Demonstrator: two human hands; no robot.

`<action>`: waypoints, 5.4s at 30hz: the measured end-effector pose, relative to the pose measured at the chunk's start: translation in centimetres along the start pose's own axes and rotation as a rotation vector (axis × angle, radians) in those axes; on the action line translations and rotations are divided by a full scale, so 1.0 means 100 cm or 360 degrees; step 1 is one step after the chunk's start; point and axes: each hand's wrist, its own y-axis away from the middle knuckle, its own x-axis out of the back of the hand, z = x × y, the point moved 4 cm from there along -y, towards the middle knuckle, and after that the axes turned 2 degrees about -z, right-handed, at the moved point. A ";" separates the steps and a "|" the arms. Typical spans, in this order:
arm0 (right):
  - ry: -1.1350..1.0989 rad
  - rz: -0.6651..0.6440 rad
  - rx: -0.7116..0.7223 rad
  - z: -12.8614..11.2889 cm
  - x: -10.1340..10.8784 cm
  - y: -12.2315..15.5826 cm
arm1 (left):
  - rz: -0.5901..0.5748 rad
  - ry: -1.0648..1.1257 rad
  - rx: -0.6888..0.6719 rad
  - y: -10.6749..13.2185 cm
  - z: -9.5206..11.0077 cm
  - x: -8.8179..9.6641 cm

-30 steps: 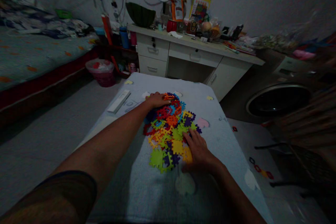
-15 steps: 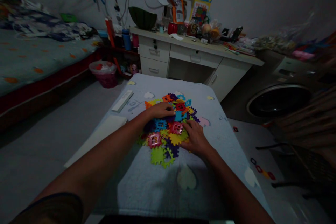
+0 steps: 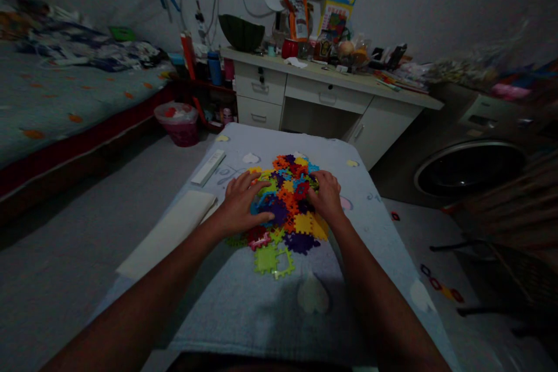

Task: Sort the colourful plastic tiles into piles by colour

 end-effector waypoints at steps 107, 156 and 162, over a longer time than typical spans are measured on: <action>-0.0022 -0.0898 0.0498 -0.027 -0.004 0.096 | -0.0626 0.0034 -0.0427 0.052 0.056 -0.065; -0.1153 0.0100 -0.0107 -0.014 -0.019 -0.076 | 0.0623 0.0418 0.0258 -0.043 -0.044 -0.055; -0.0937 -0.0329 0.0325 -0.061 -0.034 -0.081 | 0.0740 0.0599 0.0243 -0.045 -0.051 -0.048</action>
